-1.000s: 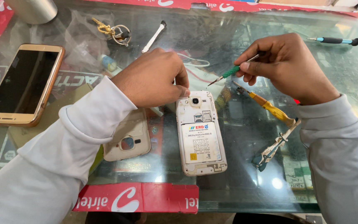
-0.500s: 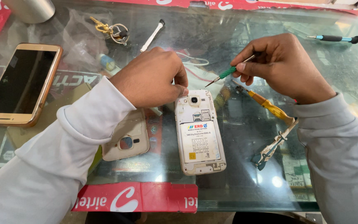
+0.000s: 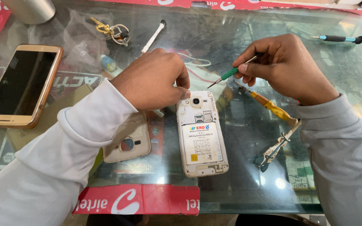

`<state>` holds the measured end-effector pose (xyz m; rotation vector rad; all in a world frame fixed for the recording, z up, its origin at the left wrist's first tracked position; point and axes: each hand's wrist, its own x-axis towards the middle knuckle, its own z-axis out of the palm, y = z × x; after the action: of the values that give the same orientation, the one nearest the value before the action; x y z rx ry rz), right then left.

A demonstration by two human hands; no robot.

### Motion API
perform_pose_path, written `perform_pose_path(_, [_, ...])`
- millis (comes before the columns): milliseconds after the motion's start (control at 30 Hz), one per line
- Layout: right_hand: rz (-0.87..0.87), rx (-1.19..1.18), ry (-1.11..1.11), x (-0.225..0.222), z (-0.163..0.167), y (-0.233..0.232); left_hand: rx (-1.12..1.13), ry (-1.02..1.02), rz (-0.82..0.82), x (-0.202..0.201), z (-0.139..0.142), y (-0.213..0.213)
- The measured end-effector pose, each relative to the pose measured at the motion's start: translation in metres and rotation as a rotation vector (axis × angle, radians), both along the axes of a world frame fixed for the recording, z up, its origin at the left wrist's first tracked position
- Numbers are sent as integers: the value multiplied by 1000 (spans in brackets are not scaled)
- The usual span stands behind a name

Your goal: The person uses a yellow-handled screwdriver to remove screws from the back of a white smartphone. They then use a green-handled screwdriver to pry open the back cover and remove it, exposing the internal components.

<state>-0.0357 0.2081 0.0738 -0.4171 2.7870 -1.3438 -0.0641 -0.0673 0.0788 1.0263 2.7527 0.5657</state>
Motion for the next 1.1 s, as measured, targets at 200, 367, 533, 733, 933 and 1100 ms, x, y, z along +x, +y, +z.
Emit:
perform_pose_path(200, [-1,-16,-1,-1,0,3,23,35,-35,0,0,0])
perform_pose_path(367, [9,-62,-11,-1,1,4,25,49,-45,-1,0,0])
perform_pose_path(533, [45,-86,10,2,4,6,165,55,-8,1,-8,4])
perform_pose_path(733, [101,-49,28,3,5,8,338,54,-75,2,-29,12])
perform_pose_path(933, [89,-33,32,1,2,9,284,77,-133,2,-35,10])
perform_pose_path(1100, [91,-40,30,1,1,8,249,62,-124,5,-32,11])
